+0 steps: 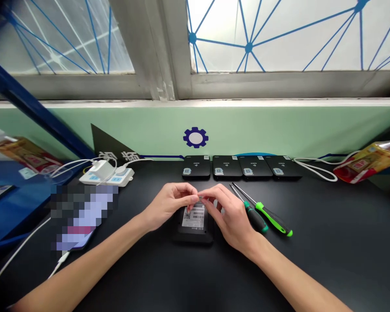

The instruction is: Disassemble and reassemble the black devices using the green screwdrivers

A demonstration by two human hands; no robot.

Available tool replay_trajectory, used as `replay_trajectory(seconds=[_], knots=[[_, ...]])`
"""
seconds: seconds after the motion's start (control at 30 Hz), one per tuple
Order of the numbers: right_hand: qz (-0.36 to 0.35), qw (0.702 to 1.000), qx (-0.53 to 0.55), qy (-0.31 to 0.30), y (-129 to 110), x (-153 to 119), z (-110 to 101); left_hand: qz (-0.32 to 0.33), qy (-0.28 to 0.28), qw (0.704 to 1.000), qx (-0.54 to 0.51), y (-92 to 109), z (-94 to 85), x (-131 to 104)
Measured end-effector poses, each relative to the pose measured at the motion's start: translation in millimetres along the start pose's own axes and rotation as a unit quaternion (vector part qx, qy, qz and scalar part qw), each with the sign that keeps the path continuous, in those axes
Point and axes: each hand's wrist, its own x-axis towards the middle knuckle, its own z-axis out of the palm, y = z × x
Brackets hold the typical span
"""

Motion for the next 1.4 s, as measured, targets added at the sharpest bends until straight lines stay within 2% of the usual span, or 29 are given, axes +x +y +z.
replay_trajectory(seconds=[0.17, 0.3, 0.5, 0.63, 0.8, 0.93, 1.07, 1.2, 1.27, 1.4], knots=[[-0.021, 0.999, 0.041, 0.022, -8, 0, 7, -0.009, -0.013, 0.998, -0.064, -9, -5.2, -11], [-0.036, 0.996, 0.039, 0.065, -13, -1, 9, -0.009, -0.007, 0.995, -0.102, -9, 1.2, -15], [-0.069, 0.990, 0.014, 0.123, -15, -4, 10, -0.020, -0.007, 0.994, -0.107, -4, 10.2, -17], [-0.070, 0.990, -0.009, 0.125, -13, -5, 11, -0.038, 0.000, 0.993, -0.110, -4, 10.4, -16], [-0.076, 0.991, -0.016, 0.107, -8, -3, 9, -0.025, 0.042, 0.996, -0.078, -8, 7.1, -12], [-0.077, 0.996, 0.000, 0.050, -9, -2, -2, -0.007, 0.056, 0.998, -0.031, -13, 1.5, -11], [-0.055, 0.995, 0.006, -0.081, -15, 0, -23, 0.035, 0.086, 0.996, 0.007, -21, 1.6, -12], [-0.019, 0.981, -0.016, -0.192, -22, 4, -39, 0.107, 0.058, 0.986, 0.118, -26, 5.8, -15], [-0.009, 0.971, -0.032, -0.236, -23, 5, -41, 0.127, 0.050, 0.975, 0.175, -27, 8.1, -16], [-0.003, 0.949, -0.071, -0.307, -20, 4, -36, 0.145, 0.085, 0.953, 0.254, -27, 15.1, -18]])
